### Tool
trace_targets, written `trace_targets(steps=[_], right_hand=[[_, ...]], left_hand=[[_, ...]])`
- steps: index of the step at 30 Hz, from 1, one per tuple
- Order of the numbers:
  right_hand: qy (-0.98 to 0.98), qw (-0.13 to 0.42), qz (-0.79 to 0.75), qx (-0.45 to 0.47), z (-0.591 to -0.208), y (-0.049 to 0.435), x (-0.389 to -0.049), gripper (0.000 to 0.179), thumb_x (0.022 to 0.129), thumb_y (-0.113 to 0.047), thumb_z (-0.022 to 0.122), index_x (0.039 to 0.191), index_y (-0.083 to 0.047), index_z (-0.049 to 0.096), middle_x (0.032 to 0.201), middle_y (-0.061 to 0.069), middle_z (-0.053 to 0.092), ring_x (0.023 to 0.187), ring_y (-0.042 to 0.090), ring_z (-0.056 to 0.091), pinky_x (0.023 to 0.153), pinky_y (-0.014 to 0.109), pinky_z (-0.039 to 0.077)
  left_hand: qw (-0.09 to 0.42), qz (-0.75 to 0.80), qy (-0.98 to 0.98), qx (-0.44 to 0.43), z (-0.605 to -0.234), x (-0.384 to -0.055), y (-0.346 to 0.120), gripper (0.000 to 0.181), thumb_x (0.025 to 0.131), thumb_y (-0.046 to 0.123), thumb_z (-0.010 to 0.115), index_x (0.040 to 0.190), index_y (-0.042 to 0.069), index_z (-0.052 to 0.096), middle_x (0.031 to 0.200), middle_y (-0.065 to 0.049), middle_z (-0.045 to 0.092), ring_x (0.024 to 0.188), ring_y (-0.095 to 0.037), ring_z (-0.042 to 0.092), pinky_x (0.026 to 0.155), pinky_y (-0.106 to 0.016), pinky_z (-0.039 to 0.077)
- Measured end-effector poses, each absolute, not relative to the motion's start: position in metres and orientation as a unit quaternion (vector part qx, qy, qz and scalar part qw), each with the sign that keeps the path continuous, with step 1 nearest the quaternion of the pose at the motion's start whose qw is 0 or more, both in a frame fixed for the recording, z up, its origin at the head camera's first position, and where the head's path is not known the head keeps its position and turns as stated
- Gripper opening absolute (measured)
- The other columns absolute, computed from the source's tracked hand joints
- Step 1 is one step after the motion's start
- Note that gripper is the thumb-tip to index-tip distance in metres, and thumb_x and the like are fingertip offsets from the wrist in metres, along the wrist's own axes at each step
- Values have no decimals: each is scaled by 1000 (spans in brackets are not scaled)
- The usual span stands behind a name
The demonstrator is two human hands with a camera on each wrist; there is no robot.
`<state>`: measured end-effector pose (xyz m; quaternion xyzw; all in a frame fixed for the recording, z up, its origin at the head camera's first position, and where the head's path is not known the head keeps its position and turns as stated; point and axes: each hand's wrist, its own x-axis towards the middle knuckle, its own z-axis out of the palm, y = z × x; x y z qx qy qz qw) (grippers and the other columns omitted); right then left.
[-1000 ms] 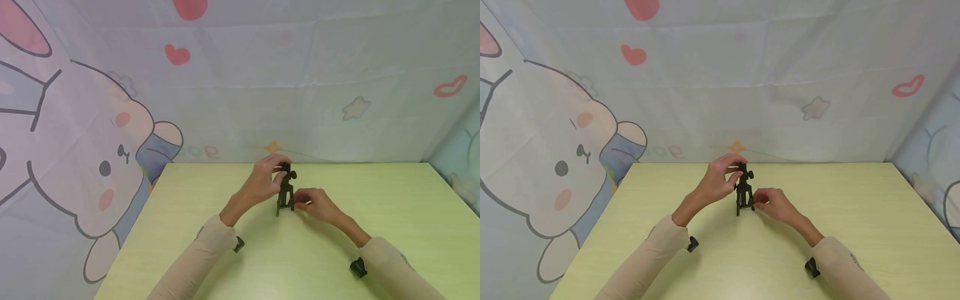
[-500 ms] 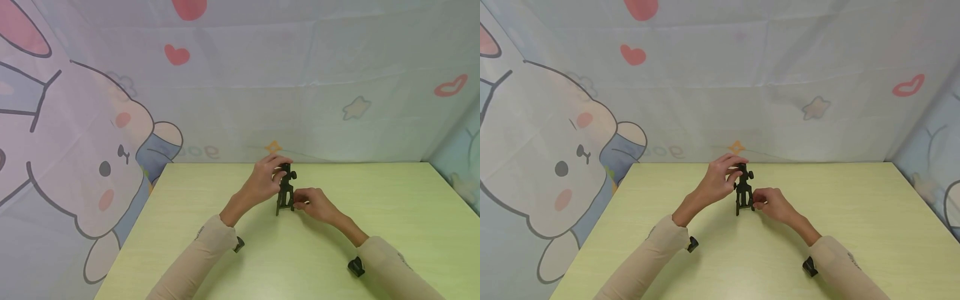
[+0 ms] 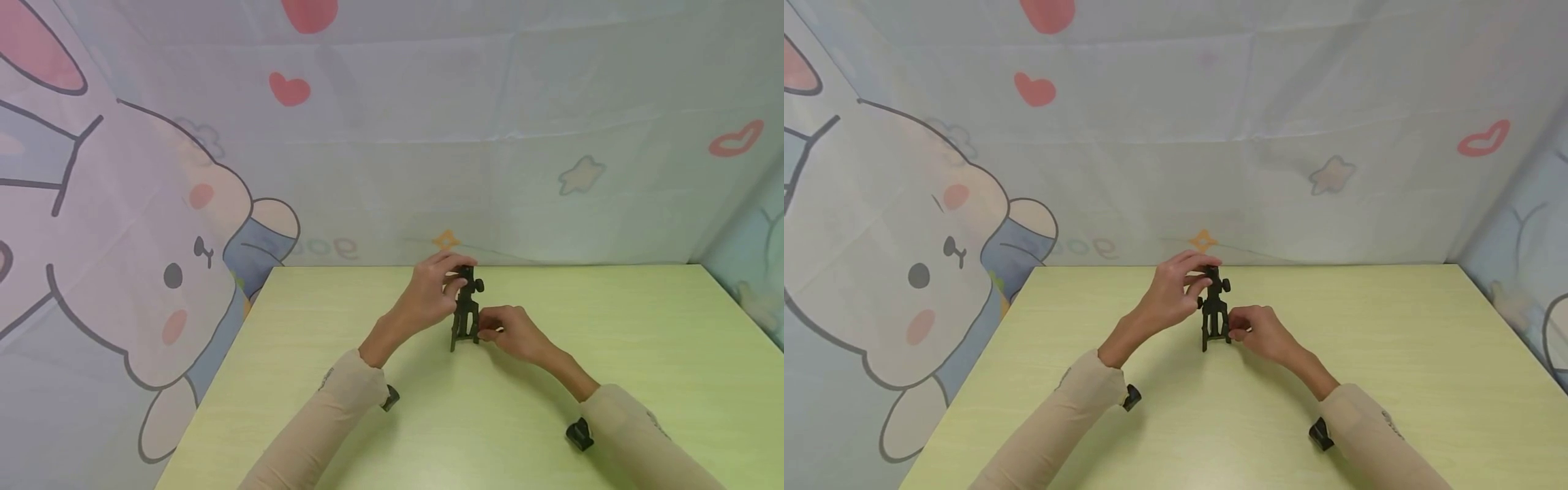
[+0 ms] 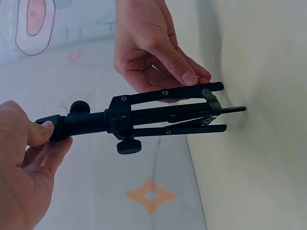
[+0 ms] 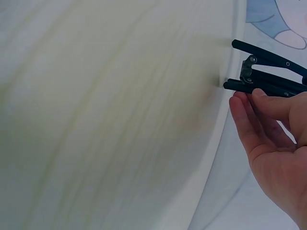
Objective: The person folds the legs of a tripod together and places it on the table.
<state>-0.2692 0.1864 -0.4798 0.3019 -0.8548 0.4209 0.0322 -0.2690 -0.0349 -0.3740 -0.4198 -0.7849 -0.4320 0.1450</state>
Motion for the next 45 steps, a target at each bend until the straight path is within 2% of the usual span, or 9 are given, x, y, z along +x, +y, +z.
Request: trace_targets(steps=[6,10,16,19,22,27,31,38,45], right_hand=[[-851,20,427,306,-480,186,-268,11,91,5,74,90,-5,73,85,3,75,85,17,74,77,33,64],[-850,10,428,308,-479,184,-266,7,93,2,74,92,-4,73,87,4,75,85,16,74,77,31,64],[-844,6,430,320,-478,181,-263,6,92,1,76,94,-5,74,88,2,75,85,18,74,77,32,64],[-845,1,428,321,-478,181,-262,6,93,-1,76,97,-6,75,89,2,76,86,16,74,78,31,63],[-846,6,430,316,-478,183,-261,6,93,-3,77,98,-6,75,90,2,76,86,15,74,78,30,63],[-856,43,432,281,-476,187,-260,7,92,-1,77,94,-7,73,89,-2,73,85,15,72,75,30,63],[-859,57,439,256,-475,187,-260,9,92,-1,77,96,-7,72,91,-1,72,89,20,72,76,30,64],[-856,20,446,263,-479,181,-264,15,92,-7,80,105,-6,73,95,3,75,90,22,73,79,33,65],[-851,-3,445,280,-483,173,-273,14,91,-9,82,102,-4,75,98,7,77,89,23,76,78,30,63]], left_hand=[[129,-423,-790,-425,-372,-274,-38,34,96,-19,59,125,-2,68,123,-15,66,111,-27,66,92,-17,57],[127,-402,-799,-428,-367,-276,-41,31,96,-12,65,125,0,70,124,-11,70,114,-24,67,95,-18,55],[162,-390,-797,-432,-364,-277,-42,19,96,6,76,115,3,77,115,-7,73,98,-18,72,86,-16,56],[169,-398,-790,-435,-365,-277,-41,16,95,4,76,111,2,77,112,-8,71,93,-18,73,83,-14,57],[164,-405,-786,-437,-365,-276,-41,15,95,0,74,110,0,76,110,-9,70,94,-20,73,86,-14,57],[149,-411,-785,-439,-364,-276,-40,17,94,-7,72,110,-2,75,109,-10,71,99,-22,71,89,-14,56],[139,-404,-786,-447,-362,-277,-41,19,94,-9,71,112,-3,74,109,-12,72,99,-22,70,90,-14,56],[115,-353,-805,-462,-352,-277,-44,24,96,-4,72,120,-2,73,117,-12,72,101,-21,73,89,-13,55],[95,-312,-817,-476,-345,-280,-44,25,95,-5,73,120,-3,72,120,-14,70,99,-22,75,87,-12,55]])
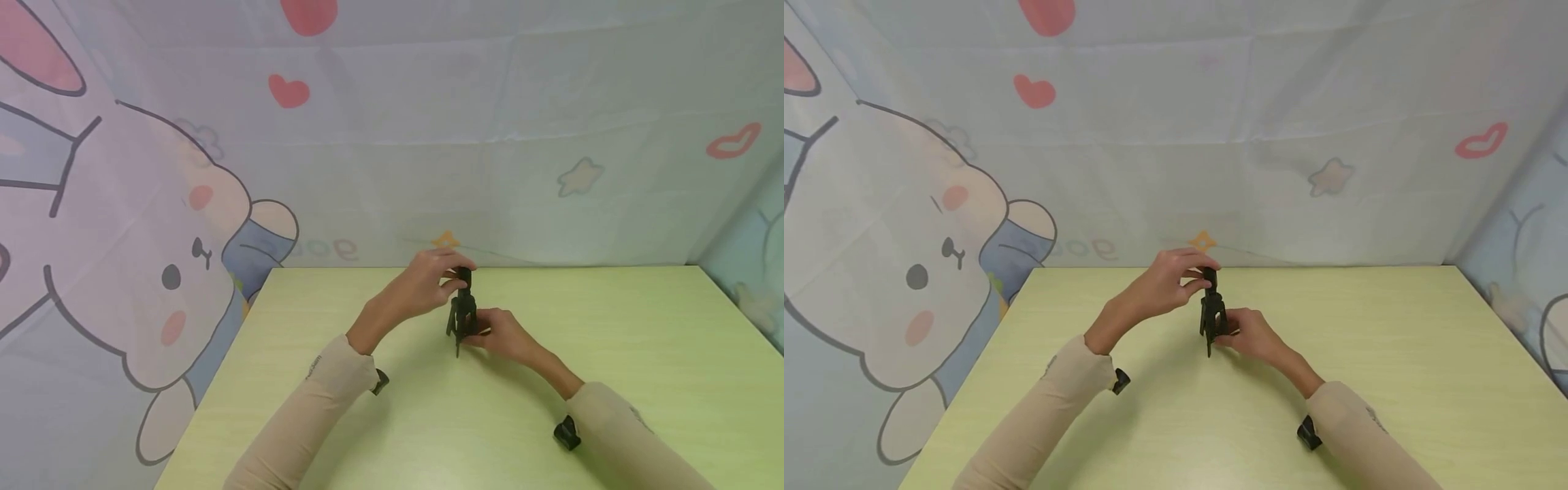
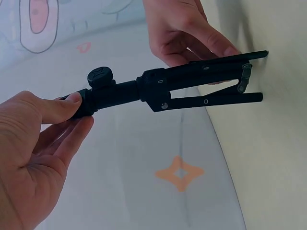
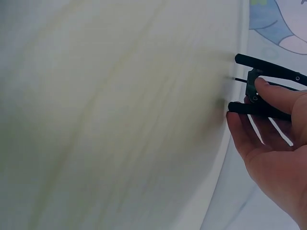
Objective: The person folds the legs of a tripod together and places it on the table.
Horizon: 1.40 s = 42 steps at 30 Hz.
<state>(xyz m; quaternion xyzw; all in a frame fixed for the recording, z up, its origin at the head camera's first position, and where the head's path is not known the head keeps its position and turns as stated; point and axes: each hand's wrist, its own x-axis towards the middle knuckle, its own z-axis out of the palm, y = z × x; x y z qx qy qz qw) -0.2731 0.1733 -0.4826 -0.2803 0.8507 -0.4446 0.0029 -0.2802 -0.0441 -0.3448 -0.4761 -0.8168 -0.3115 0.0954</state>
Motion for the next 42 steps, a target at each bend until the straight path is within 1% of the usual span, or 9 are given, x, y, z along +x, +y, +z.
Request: trace_targets(steps=[3,7,13,18,22,26,32,37,42], right_hand=[[851,14,-445,-278,-483,171,-277,15,90,-11,83,99,-2,75,96,8,78,90,25,77,76,27,61],[850,19,-442,-285,-482,169,-280,14,90,-10,83,98,-1,76,93,7,78,88,23,76,75,28,60],[840,28,-450,-303,-481,170,-279,12,92,-8,80,100,-1,74,95,7,76,87,21,74,73,27,58],[838,19,-445,-317,-486,177,-281,12,93,-7,78,103,-1,73,99,8,75,91,23,74,79,31,61],[838,7,-438,-325,-488,186,-283,13,95,-5,76,107,-2,72,101,7,74,94,25,74,83,35,63],[838,-13,-433,-332,-484,195,-280,14,96,-3,75,109,-1,71,102,8,71,95,29,73,83,38,64],[851,-53,-427,-302,-475,210,-273,20,94,-2,76,113,1,71,106,9,69,97,32,72,84,42,63],[863,-72,-421,-270,-472,222,-269,20,92,-1,78,112,2,74,109,10,69,103,35,72,86,41,63],[875,-85,-416,-232,-469,232,-265,19,91,-4,80,110,-2,77,109,9,71,101,31,71,85,39,63]], left_hand=[[91,-317,-814,-479,-344,-280,-45,26,94,-6,72,120,-3,71,120,-14,69,101,-24,74,87,-12,55],[94,-318,-812,-480,-345,-280,-47,27,95,-6,72,122,-4,71,122,-14,68,102,-24,73,87,-12,55],[103,-320,-804,-490,-346,-281,-50,26,94,-9,70,120,-3,71,120,-13,69,105,-24,71,88,-11,54],[92,-342,-796,-491,-348,-280,-57,26,94,-13,69,118,-6,70,118,-15,67,102,-25,71,88,-12,56],[83,-371,-791,-479,-350,-281,-66,25,93,-14,68,118,-7,70,117,-18,66,101,-26,72,89,-15,57],[95,-390,-784,-474,-353,-282,-76,25,92,-15,69,115,-6,72,114,-17,67,102,-27,71,89,-19,59],[105,-391,-787,-465,-363,-286,-90,25,90,-16,71,113,-7,72,110,-16,67,103,-29,71,89,-21,60],[95,-386,-802,-445,-376,-288,-96,24,88,-14,75,111,-8,73,109,-17,67,101,-31,71,86,-18,60],[79,-380,-820,-421,-392,-289,-99,22,88,-10,78,109,-6,75,108,-16,68,96,-31,74,85,-19,61]])
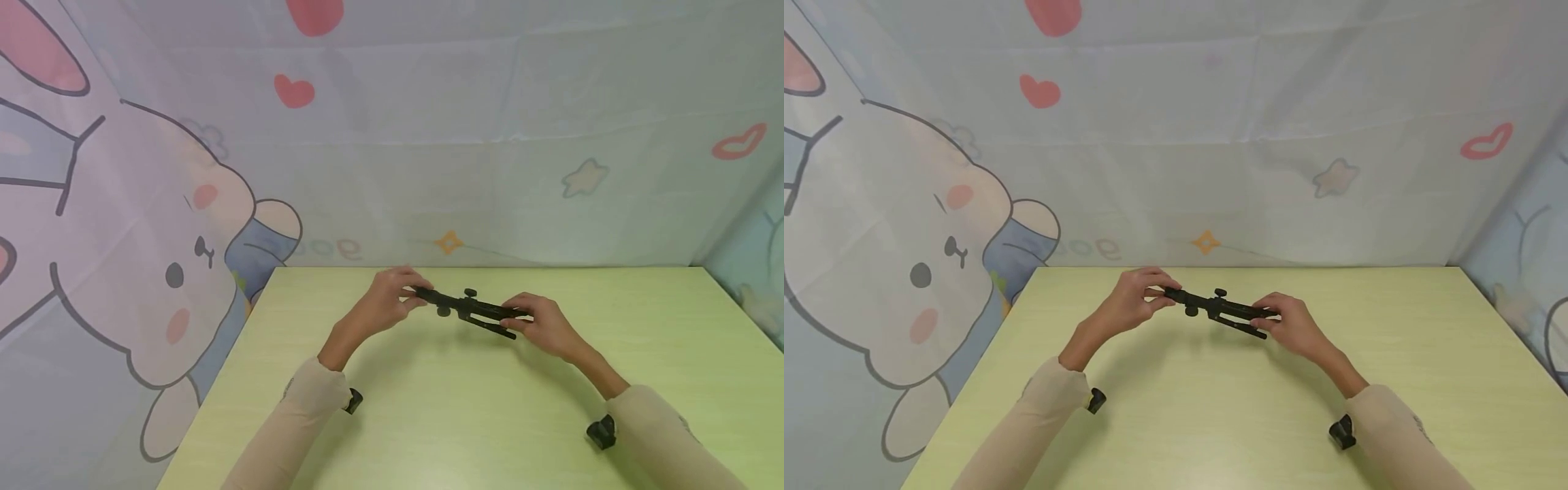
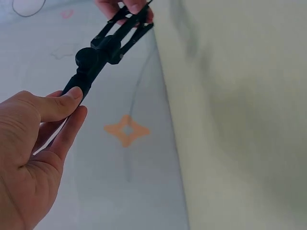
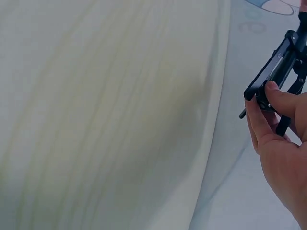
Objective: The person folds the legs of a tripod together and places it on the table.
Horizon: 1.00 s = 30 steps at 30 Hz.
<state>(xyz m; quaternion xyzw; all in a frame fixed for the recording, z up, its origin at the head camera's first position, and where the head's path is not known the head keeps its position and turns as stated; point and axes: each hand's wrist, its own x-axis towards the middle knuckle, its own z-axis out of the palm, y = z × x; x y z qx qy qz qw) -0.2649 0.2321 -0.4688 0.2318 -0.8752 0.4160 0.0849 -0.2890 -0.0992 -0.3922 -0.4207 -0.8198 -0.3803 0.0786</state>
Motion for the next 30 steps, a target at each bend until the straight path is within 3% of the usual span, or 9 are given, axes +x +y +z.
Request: trace_targets(steps=[7,20,30], right_hand=[[-885,97,408,201,-467,239,-263,19,88,-8,84,106,-6,80,105,6,74,98,28,71,82,34,63],[-888,101,388,224,-479,242,-267,20,86,-4,84,106,-1,80,102,9,74,91,27,73,74,28,62],[-890,68,389,228,-485,238,-268,19,86,-3,84,104,0,79,99,10,74,86,25,71,65,26,59]], left_hand=[[41,-381,-842,-380,-415,-290,-100,21,88,-10,78,109,-5,76,106,-14,68,95,-28,75,84,-19,61],[-12,-337,-876,-345,-441,-294,-98,21,90,-6,78,110,0,75,105,-11,68,98,-24,72,82,-18,60],[-23,-269,-902,-338,-456,-299,-98,21,90,-1,80,109,7,78,100,-6,71,92,-19,71,81,-32,61]])
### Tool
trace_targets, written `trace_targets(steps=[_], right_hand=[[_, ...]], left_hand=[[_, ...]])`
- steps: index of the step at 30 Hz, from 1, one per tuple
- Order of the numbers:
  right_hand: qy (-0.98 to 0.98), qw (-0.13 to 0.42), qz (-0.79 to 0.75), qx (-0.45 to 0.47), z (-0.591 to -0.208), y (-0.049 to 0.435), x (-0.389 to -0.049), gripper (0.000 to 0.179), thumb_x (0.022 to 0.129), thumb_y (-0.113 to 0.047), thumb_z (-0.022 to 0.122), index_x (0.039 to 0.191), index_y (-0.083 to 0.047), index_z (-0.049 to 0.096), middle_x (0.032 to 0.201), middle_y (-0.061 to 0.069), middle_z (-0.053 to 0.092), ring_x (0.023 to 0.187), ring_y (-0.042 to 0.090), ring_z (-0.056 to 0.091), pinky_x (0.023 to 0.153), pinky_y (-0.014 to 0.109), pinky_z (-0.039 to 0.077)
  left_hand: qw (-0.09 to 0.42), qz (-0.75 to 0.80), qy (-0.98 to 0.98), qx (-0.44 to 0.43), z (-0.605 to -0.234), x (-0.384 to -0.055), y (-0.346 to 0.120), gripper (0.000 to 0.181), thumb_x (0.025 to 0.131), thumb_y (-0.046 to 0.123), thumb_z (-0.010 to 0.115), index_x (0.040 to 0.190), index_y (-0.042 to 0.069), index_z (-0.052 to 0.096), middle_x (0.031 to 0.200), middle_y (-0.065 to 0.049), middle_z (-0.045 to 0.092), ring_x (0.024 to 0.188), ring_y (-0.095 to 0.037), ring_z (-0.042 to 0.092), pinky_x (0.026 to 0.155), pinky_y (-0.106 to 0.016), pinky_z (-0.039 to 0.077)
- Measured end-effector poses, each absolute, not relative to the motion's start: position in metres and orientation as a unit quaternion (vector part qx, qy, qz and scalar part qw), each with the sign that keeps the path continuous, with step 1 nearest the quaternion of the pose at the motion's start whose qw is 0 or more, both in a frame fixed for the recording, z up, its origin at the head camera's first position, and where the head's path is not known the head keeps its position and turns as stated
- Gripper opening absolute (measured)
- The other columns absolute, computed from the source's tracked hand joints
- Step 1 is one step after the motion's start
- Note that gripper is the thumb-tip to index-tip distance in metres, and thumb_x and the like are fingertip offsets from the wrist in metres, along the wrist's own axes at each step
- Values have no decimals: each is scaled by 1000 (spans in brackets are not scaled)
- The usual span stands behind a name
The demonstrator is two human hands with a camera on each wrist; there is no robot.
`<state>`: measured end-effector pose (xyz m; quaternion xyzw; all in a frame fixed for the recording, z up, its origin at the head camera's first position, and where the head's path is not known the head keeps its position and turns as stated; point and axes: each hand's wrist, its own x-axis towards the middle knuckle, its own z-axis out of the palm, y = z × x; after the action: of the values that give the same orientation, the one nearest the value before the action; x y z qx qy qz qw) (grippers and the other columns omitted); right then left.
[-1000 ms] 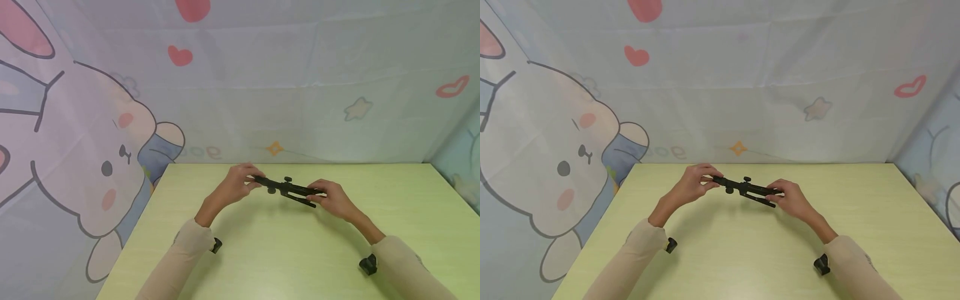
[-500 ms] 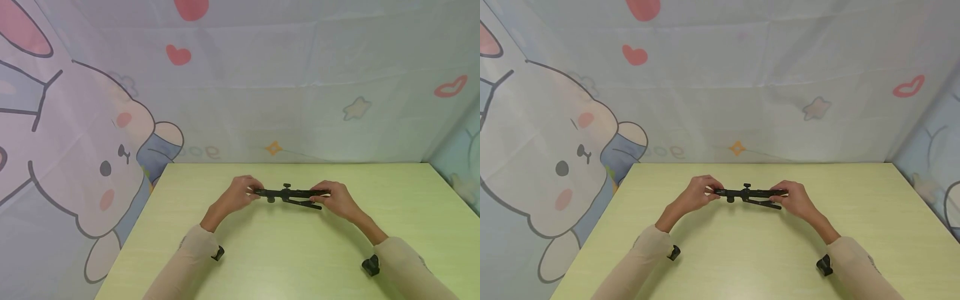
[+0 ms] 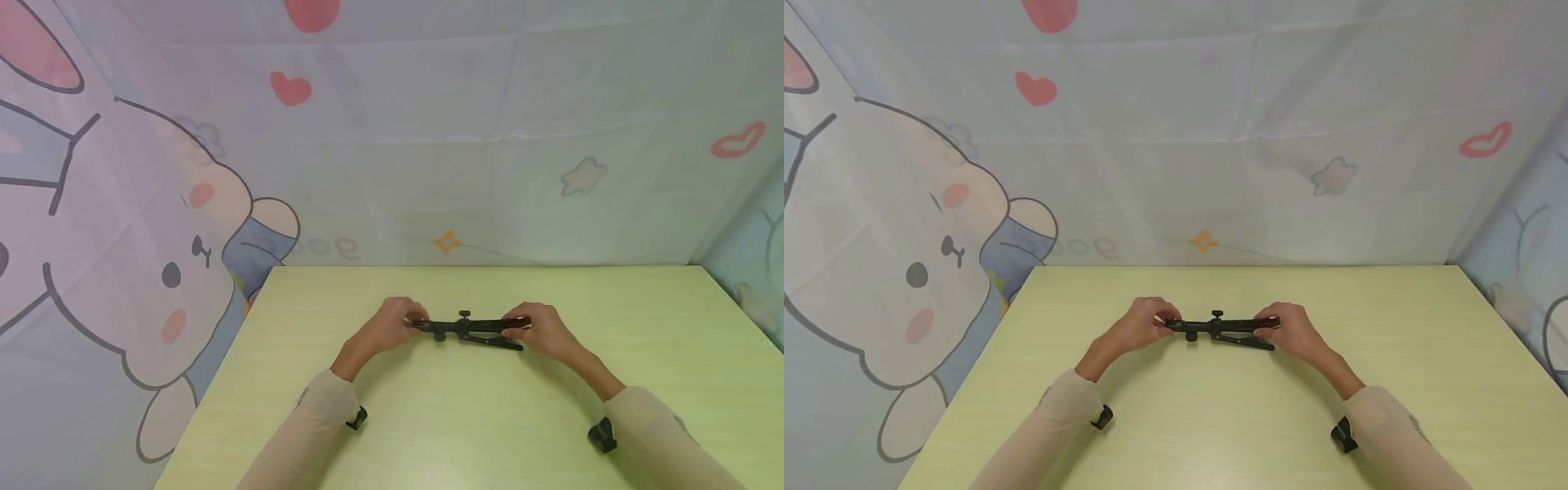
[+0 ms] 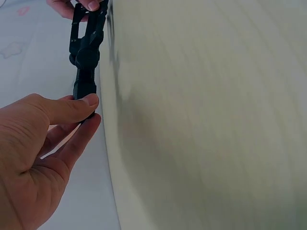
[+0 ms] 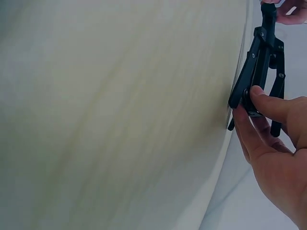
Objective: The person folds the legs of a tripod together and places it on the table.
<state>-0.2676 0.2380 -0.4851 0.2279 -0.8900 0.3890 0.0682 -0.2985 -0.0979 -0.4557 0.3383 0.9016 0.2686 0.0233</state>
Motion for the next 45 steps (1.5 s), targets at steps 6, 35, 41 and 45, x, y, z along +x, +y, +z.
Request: trace_targets(steps=[6,35,41,45], right_hand=[[-892,50,385,234,-483,236,-268,19,86,-1,83,104,2,78,99,11,73,82,23,72,63,26,59],[-906,33,349,238,-473,238,-268,19,85,-2,84,103,3,78,101,16,74,79,21,70,63,28,56],[-906,6,352,237,-470,240,-268,20,88,-3,82,106,3,77,106,17,73,83,22,71,63,27,57],[-900,-30,359,245,-464,245,-267,26,91,-8,80,114,2,74,110,15,72,89,23,72,65,28,59]], left_hand=[[25,255,904,342,-463,-300,-99,23,90,-1,79,111,6,77,101,-7,72,93,-22,70,81,-33,61],[42,246,908,338,-470,-302,-100,25,92,-3,76,116,3,76,107,-10,73,101,-25,70,89,-37,60],[51,254,904,340,-465,-299,-103,27,94,-4,73,121,1,73,112,-14,71,104,-28,70,89,-38,61],[72,272,901,332,-457,-293,-108,33,99,4,71,131,0,67,124,-18,66,111,-32,69,91,-40,61]])
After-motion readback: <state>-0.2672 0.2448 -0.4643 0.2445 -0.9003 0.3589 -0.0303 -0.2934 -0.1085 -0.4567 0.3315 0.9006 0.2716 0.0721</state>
